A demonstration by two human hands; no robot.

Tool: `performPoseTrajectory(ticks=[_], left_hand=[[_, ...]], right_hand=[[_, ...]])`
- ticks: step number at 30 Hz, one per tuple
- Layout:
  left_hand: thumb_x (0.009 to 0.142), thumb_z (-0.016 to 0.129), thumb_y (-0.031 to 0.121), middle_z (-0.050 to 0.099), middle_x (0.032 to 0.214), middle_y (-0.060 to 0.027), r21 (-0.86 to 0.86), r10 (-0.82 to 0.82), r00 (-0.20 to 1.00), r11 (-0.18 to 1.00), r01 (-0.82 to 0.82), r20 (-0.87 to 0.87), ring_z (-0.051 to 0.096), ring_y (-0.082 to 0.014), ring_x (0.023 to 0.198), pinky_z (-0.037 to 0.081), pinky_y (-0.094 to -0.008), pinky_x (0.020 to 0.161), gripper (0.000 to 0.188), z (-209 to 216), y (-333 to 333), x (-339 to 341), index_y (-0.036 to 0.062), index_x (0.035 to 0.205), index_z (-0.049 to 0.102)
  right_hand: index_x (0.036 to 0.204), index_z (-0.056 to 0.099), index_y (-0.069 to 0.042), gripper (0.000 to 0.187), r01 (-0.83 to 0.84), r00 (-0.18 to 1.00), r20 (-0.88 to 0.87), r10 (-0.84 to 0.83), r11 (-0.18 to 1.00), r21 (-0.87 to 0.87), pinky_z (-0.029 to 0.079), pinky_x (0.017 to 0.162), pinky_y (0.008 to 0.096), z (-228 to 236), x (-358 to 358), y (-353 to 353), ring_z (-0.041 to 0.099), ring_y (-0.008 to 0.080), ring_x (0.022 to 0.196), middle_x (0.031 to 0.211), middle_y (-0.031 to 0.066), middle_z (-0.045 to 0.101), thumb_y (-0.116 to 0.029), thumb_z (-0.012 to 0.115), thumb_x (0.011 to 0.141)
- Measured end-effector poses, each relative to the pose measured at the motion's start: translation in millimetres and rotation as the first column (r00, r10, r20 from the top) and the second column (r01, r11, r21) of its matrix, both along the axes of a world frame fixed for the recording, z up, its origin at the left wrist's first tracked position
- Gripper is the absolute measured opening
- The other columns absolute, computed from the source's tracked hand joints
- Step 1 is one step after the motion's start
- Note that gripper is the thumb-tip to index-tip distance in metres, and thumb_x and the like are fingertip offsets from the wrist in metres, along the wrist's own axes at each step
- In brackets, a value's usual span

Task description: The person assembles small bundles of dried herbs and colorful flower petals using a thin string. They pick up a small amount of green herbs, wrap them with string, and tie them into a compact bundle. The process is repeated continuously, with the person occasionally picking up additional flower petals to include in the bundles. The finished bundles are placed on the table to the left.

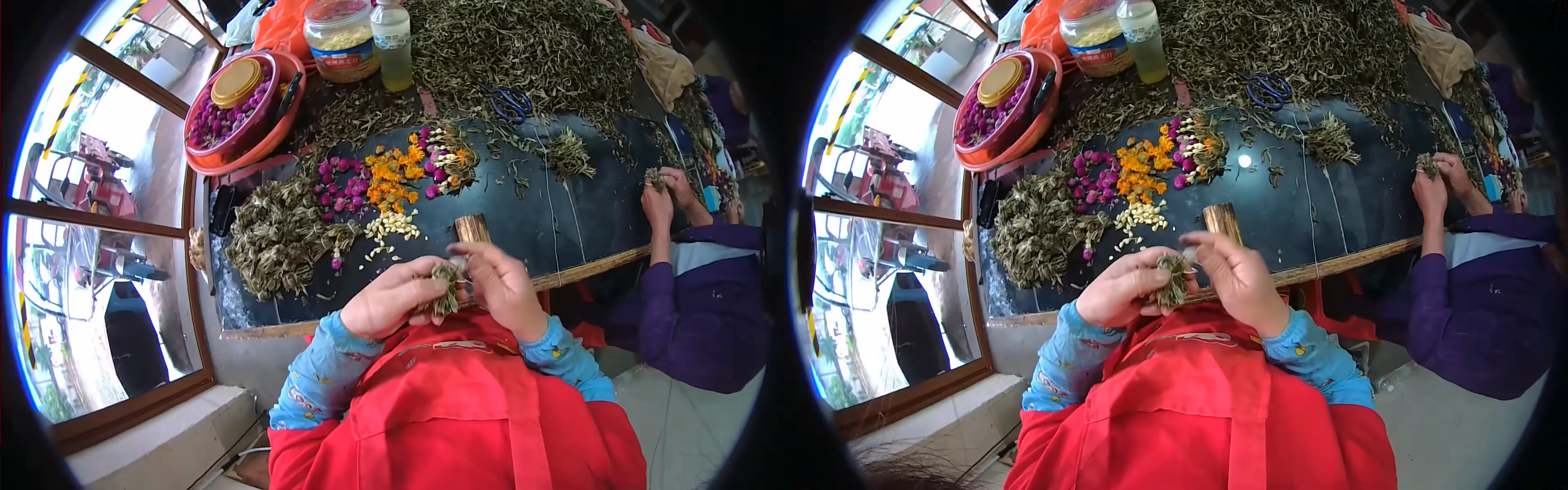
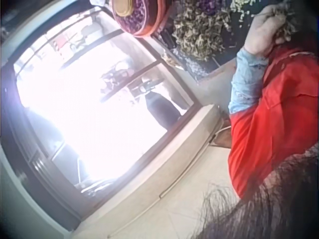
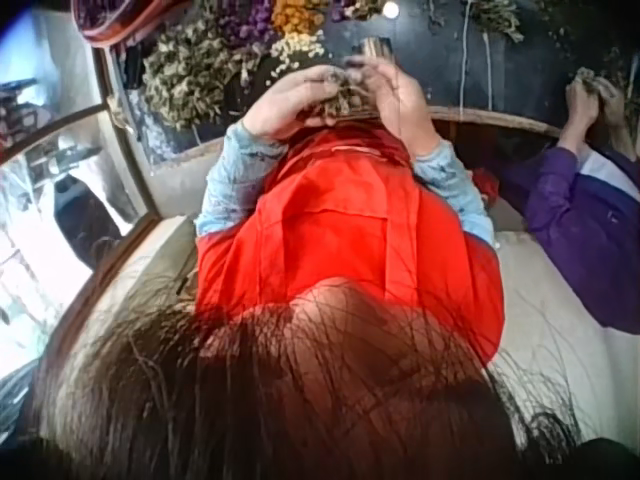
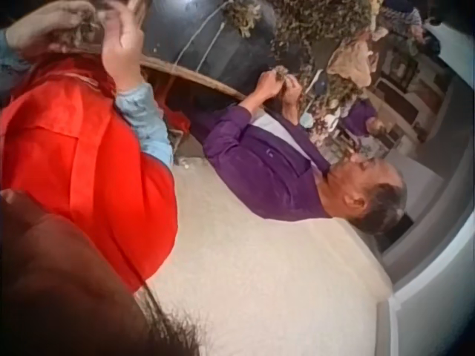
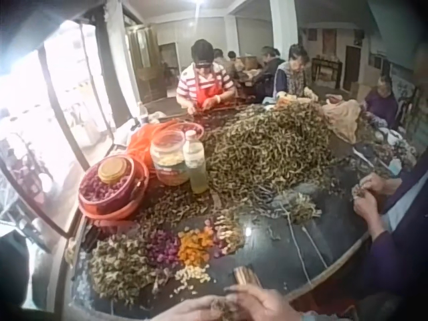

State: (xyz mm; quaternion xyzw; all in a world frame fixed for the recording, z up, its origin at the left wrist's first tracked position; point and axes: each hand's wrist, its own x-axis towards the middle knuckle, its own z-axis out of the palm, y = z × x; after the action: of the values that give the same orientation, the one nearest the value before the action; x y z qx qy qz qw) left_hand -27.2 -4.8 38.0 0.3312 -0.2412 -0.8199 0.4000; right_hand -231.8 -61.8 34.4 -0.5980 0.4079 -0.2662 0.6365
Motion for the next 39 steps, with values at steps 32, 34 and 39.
performPoseTrajectory(ticks=[32,34,39], left_hand=[[0.084,0.064,0.005,0.062,0.120,-0.0172,-0.677,0.793,-0.043,0.545,0.495,0.608,0.058,-0.0365,0.111,0.047,-0.0432,0.094,0.041,-85.9,-181.3,-8.3,0.0041,0.124,0.057],[0.083,0.064,0.005,0.060,0.125,-0.0150,-0.651,0.807,-0.117,0.544,0.529,0.579,0.052,-0.0374,0.120,0.043,-0.0442,0.099,0.038,-69.9,-173.3,-16.4,0.0047,0.121,0.060],[0.085,0.067,0.012,0.065,0.103,-0.0132,-0.720,0.692,0.218,0.612,0.328,0.688,0.061,-0.0330,0.095,0.049,-0.0407,0.081,0.022,-32.1,-108.6,-15.1,0.0051,0.106,0.067]], right_hand=[[0.091,0.064,-0.001,0.007,0.249,0.917,-0.167,-0.363,0.846,-0.472,0.044,0.052,0.0269,-83.9,-32.5,-64.3,0.055,0.0100,0.053,0.062,0.0070,0.060,-0.008,0.066,0.089],[0.091,0.064,-0.001,0.007,0.272,0.907,-0.177,-0.382,0.853,-0.445,0.044,0.052,0.0264,-85.1,-39.1,-66.2,0.053,0.0092,0.053,0.062,0.0063,0.059,-0.008,0.066,0.089],[0.092,0.064,-0.001,0.004,0.218,0.932,-0.137,-0.335,0.822,-0.527,0.045,0.052,0.0274,-46.8,-33.7,-57.8,0.057,0.0125,0.054,0.066,0.0077,0.060,-0.005,0.066,0.089]])
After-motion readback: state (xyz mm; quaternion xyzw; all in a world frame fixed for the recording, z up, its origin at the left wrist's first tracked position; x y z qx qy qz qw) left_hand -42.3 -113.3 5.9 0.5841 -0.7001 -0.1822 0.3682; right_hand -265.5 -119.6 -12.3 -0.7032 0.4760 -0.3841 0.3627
